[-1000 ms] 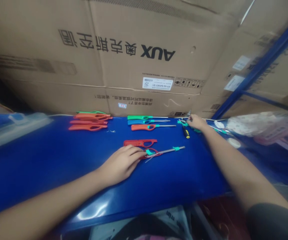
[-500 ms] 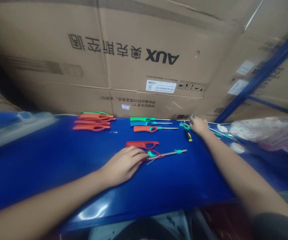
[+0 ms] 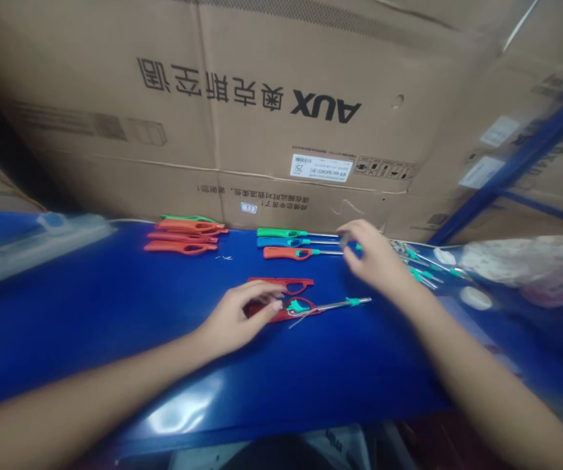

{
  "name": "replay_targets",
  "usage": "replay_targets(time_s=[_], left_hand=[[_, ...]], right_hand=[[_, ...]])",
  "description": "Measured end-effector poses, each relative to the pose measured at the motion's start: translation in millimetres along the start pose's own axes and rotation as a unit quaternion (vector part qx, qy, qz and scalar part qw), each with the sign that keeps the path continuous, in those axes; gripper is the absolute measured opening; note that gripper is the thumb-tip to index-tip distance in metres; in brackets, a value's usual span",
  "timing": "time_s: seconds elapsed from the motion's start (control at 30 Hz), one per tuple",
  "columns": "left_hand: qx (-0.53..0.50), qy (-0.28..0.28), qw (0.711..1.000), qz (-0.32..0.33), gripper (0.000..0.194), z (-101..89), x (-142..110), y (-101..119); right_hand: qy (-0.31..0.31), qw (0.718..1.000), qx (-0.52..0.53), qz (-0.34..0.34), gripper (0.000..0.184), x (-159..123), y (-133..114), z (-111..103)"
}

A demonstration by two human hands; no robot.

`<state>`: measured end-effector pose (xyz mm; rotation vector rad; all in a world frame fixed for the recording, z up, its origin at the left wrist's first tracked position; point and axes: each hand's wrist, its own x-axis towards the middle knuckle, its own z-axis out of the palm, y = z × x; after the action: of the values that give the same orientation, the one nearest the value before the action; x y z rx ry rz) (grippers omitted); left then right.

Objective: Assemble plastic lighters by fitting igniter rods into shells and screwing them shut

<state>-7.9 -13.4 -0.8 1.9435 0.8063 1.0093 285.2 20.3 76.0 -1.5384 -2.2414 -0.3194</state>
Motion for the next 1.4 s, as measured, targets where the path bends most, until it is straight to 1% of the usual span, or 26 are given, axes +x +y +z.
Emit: replay_targets(time_s=[0.03, 0.07, 0.1, 0.13, 0.17, 0.23, 0.3, 0.37, 0.47, 0.6, 0.67, 0.7, 0.77, 0.8, 0.83, 0.9, 0.97, 1.0, 1.07, 1.13, 1.2, 1.27, 1.33, 1.4], left_hand=[[-0.057, 0.008, 0.998, -0.033, 0.03, 0.9, 1, 1], [-0.111, 0.01, 0.992, -0.059, 0.034, 1.8, 2, 2], [-0.156, 0.007, 0.985, -0.074, 0.039, 2.9, 2, 3], [-0.191, -0.001, 0.978, -0.081, 0.042, 4.1, 1, 4], [-0.213, -0.009, 0.973, -0.083, 0.044, 5.4, 1, 5], [-0.234, -0.017, 0.968, -0.092, 0.044, 7.8, -1, 8], [-0.24, -0.007, 0.964, -0.11, 0.041, 8.8, -3, 8], [-0.244, 0.014, 0.962, -0.123, 0.04, 8.1, -3, 7], [-0.257, 0.042, 0.957, -0.129, 0.045, 5.6, 0, 2], [-0.254, 0.043, 0.957, -0.134, 0.043, 4.6, 1, -3], [-0.239, 0.047, 0.96, -0.136, 0.044, 4.7, 2, -3], [-0.227, 0.05, 0.963, -0.137, 0.043, 4.5, 2, -2], [-0.19, 0.054, 0.971, -0.13, 0.035, 3.5, 3, 0], [-0.164, 0.056, 0.978, -0.12, 0.029, 2.7, 3, 1], [-0.135, 0.059, 0.983, -0.105, 0.024, 2.0, 3, 2], [-0.088, 0.072, 0.991, -0.073, 0.02, 1.0, 4, 3], [-0.069, 0.083, 0.993, -0.056, 0.021, 1.2, 3, 2], [-0.07, 0.083, 0.992, -0.058, 0.022, 1.8, 3, 1], [-0.094, 0.073, 0.99, -0.073, 0.025, 3.5, 1, -2], [-0.127, 0.055, 0.986, -0.09, 0.031, 4.8, 0, -3], [-0.136, 0.035, 0.986, -0.09, 0.034, 4.8, -2, -3], [-0.096, 0.016, 0.993, -0.07, 0.034, 3.3, -3, -3], [-0.026, -0.006, 0.999, -0.038, 0.033, 0.9, -4, -2], [0.039, -0.031, 0.999, -0.007, 0.033, -1.3, -4, -1]], right_hand=[[0.037, 0.994, 0.05, -0.092, 0.034, -8, -20, 3], [0.042, 0.982, 0.085, -0.162, 0.037, -16, -39, 8], [0.036, 0.971, 0.111, -0.208, 0.042, -24, -55, 13], [0.038, 0.962, 0.135, -0.233, 0.049, -32, -68, 19], [0.038, 0.956, 0.163, -0.24, 0.057, -38, -78, 24], [0.0, 0.95, 0.207, -0.234, 0.072, -49, -88, 31], [-0.022, 0.942, 0.227, -0.246, 0.078, -54, -90, 33], [-0.032, 0.936, 0.225, -0.268, 0.078, -55, -87, 33], [-0.05, 0.932, 0.211, -0.292, 0.076, -55, -83, 32], [-0.085, 0.924, 0.207, -0.311, 0.068, -53, -80, 34], [-0.084, 0.924, 0.212, -0.308, 0.06, -51, -79, 36], [-0.068, 0.927, 0.218, -0.298, 0.056, -51, -78, 36], [-0.023, 0.938, 0.226, -0.261, 0.044, -49, -75, 35], [-0.01, 0.943, 0.225, -0.245, 0.037, -48, -73, 33], [-0.015, 0.946, 0.216, -0.239, 0.03, -48, -71, 31], [-0.071, 0.946, 0.179, -0.26, 0.021, -47, -67, 28], [-0.137, 0.937, 0.13, -0.294, 0.018, -48, -65, 27], [-0.153, 0.935, 0.11, -0.301, 0.018, -48, -64, 28], [-0.157, 0.939, 0.106, -0.287, 0.019, -49, -64, 31], [-0.152, 0.944, 0.168, -0.239, 0.018, -50, -65, 35], [-0.147, 0.933, 0.269, -0.187, 0.014, -49, -65, 37], [-0.146, 0.916, 0.349, -0.131, 0.011, -47, -63, 39], [-0.16, 0.9, 0.398, -0.075, 0.013, -44, -61, 41], [-0.182, 0.882, 0.433, -0.042, 0.016, -42, -59, 43]])
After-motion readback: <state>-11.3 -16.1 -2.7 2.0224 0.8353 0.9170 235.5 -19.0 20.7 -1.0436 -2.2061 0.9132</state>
